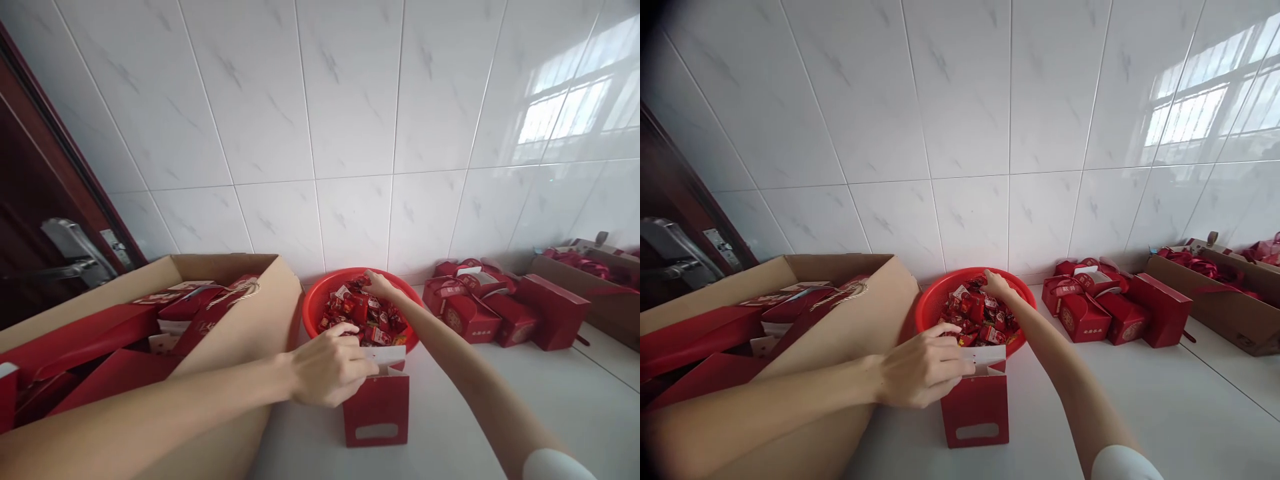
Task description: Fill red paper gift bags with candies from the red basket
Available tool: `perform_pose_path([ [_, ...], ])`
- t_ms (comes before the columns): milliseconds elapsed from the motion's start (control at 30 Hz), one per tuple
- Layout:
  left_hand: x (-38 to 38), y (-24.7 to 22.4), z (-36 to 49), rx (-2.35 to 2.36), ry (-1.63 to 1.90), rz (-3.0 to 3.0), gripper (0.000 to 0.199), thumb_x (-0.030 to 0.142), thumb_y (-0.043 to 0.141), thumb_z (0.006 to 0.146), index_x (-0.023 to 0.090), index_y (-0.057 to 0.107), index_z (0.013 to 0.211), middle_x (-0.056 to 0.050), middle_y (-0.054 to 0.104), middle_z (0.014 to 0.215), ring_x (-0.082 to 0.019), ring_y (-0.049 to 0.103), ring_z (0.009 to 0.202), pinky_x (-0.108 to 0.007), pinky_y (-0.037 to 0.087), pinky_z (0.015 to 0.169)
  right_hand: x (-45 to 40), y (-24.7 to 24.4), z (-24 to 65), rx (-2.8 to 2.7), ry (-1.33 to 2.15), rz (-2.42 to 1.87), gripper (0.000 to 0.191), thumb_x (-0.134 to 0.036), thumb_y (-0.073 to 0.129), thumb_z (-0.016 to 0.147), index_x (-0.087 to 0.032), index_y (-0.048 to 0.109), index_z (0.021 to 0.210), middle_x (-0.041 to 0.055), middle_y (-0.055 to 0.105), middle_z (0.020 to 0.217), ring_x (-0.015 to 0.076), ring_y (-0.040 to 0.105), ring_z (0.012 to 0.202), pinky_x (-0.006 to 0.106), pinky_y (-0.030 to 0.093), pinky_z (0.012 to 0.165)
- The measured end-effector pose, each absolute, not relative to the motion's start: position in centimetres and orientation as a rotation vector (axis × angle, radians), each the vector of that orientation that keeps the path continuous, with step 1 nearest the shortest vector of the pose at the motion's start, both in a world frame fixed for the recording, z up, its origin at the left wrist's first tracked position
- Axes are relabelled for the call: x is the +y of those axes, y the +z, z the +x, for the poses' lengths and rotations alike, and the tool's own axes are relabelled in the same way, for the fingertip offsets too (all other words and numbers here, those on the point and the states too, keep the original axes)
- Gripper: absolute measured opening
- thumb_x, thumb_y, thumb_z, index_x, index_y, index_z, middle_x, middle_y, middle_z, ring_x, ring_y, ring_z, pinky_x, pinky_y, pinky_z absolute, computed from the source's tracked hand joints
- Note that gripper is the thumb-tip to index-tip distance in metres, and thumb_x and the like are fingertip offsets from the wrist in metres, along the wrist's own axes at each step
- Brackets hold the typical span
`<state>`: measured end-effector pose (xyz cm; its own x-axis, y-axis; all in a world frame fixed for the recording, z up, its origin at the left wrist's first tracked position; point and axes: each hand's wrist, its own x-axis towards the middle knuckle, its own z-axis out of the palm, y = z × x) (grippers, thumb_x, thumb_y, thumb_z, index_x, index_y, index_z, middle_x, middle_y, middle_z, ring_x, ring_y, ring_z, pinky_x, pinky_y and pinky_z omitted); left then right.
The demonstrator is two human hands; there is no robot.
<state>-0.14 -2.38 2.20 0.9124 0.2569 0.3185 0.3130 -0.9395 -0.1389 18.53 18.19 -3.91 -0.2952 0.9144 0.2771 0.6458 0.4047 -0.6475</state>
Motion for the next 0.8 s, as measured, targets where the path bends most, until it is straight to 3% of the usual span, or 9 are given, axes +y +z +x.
perform_pose_path([
  [100, -2.3, 2.1, -0.2, -0.415, -0.473, -2.927, 0.023, 0.012, 0.050, 0.089, 0.016, 0.067, 0.104, -0.004, 0.075, 0.088, -0.017, 0.064, 0.074, -0.041, 0.043, 0.098, 18.9, -4.3, 18.4, -1.940, 0.720, -1.274, 0.016, -0.023, 0.074, 0.070, -0.022, 0.060, 0.065, 0.0014, 0.063, 0.061, 0.0180, 0.058, 0.063, 0.027, 0.043, 0.056],
  [200, -2.3, 2.2, -0.1, -0.381, -0.529, -2.960, 0.022, 0.013, 0.050, 0.091, 0.015, 0.068, 0.104, -0.005, 0.075, 0.089, -0.016, 0.065, 0.076, -0.042, 0.042, 0.102, 19.2, -3.8, 18.4, -1.795, 0.893, -1.168, 0.019, -0.032, 0.072, 0.072, -0.021, 0.059, 0.064, 0.0005, 0.060, 0.056, 0.0178, 0.058, 0.062, 0.028, 0.046, 0.058],
  [333, -1.9, 3.3, 0.0, -0.434, -0.723, -3.038, 0.021, 0.013, 0.050, 0.092, 0.016, 0.069, 0.098, -0.004, 0.076, 0.086, -0.014, 0.065, 0.075, -0.039, 0.044, 0.103, 17.6, -2.2, 18.4, -1.571, 1.116, -0.934, 0.034, -0.051, 0.062, 0.079, -0.018, 0.065, 0.086, 0.0044, 0.071, 0.078, 0.0191, 0.067, 0.074, 0.031, 0.054, 0.067],
  [433, -0.7, 4.7, -0.5, -0.900, -1.019, -2.973, 0.020, 0.019, 0.050, 0.093, 0.017, 0.070, 0.095, -0.004, 0.075, 0.086, -0.016, 0.065, 0.078, -0.034, 0.051, 0.089, 14.7, -1.2, 18.3, -1.454, 1.239, -0.785, 0.043, -0.059, 0.065, 0.077, -0.019, 0.066, 0.095, 0.0061, 0.073, 0.090, 0.0191, 0.069, 0.080, 0.032, 0.057, 0.073],
  [500, 0.5, 5.4, -1.3, -1.365, -1.164, -2.816, 0.021, 0.028, 0.055, 0.090, 0.017, 0.068, 0.102, -0.006, 0.074, 0.095, -0.019, 0.067, 0.087, -0.033, 0.053, 0.084, 12.6, -1.0, 18.1, -1.408, 1.295, -0.722, 0.043, -0.060, 0.069, 0.075, -0.020, 0.067, 0.092, 0.0063, 0.073, 0.091, 0.0196, 0.070, 0.082, 0.032, 0.057, 0.075],
  [600, 2.4, 5.7, -2.5, -1.875, -1.297, -2.684, 0.043, 0.045, 0.066, 0.082, 0.019, 0.063, 0.117, -0.008, 0.071, 0.110, -0.022, 0.067, 0.096, -0.036, 0.054, 0.087, 9.7, -0.8, 17.7, -1.330, 1.406, -0.608, 0.037, -0.054, 0.076, 0.072, -0.020, 0.069, 0.083, 0.0048, 0.072, 0.090, 0.0186, 0.068, 0.082, 0.030, 0.055, 0.073],
  [700, 3.6, 5.4, -3.1, -2.007, -1.454, -2.876, 0.056, 0.056, 0.069, 0.078, 0.018, 0.064, 0.119, -0.010, 0.071, 0.118, -0.025, 0.067, 0.103, -0.037, 0.054, 0.089, 7.9, -0.6, 17.4, -1.333, 1.488, -0.527, 0.031, -0.049, 0.079, 0.071, -0.020, 0.072, 0.082, 0.0032, 0.071, 0.086, 0.0171, 0.065, 0.078, 0.029, 0.053, 0.070],
  [800, 4.1, 5.1, -3.1, -1.933, -1.478, -3.074, 0.055, 0.059, 0.068, 0.077, 0.013, 0.070, 0.106, -0.011, 0.074, 0.108, -0.028, 0.068, 0.102, -0.039, 0.054, 0.089, 7.3, -0.4, 17.5, -1.401, 1.471, -0.539, 0.032, -0.048, 0.078, 0.073, -0.021, 0.073, 0.089, 0.0027, 0.072, 0.090, 0.0176, 0.064, 0.082, 0.029, 0.053, 0.074],
])
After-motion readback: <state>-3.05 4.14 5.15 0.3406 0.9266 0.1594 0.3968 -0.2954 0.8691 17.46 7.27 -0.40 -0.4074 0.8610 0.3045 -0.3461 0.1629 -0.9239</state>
